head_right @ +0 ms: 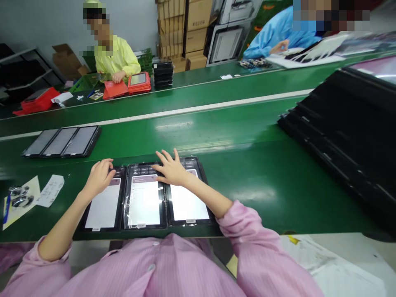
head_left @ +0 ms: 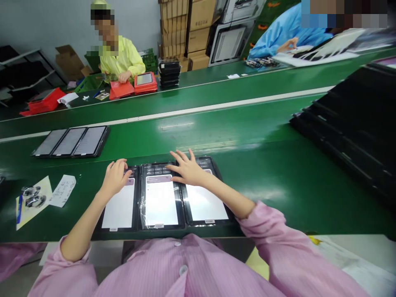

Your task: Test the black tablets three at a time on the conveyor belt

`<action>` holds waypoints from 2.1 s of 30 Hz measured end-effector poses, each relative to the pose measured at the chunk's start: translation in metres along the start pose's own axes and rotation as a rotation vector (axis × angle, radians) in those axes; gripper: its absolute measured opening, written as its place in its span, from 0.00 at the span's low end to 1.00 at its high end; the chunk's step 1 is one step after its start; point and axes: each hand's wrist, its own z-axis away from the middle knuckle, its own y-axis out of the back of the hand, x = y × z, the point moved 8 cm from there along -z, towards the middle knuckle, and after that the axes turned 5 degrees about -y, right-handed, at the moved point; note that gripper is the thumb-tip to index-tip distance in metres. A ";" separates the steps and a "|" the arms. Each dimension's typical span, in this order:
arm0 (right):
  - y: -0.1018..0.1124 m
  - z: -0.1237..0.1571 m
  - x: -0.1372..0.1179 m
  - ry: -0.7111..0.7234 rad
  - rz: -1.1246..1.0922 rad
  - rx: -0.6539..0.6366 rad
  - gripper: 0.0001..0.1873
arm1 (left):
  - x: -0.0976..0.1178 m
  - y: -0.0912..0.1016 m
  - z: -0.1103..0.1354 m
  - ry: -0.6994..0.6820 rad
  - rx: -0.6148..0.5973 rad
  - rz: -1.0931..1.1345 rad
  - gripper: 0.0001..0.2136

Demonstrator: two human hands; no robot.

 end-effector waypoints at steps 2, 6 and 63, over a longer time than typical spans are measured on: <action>0.001 -0.001 0.002 0.027 0.019 0.032 0.27 | -0.004 -0.004 -0.008 0.041 -0.049 0.080 0.14; 0.018 0.027 0.055 -0.152 -0.013 0.199 0.25 | -0.014 -0.014 -0.014 0.171 -0.189 0.181 0.16; -0.059 0.065 0.151 -0.546 -1.832 0.262 0.41 | 0.141 -0.083 -0.099 -0.157 -0.572 0.104 0.32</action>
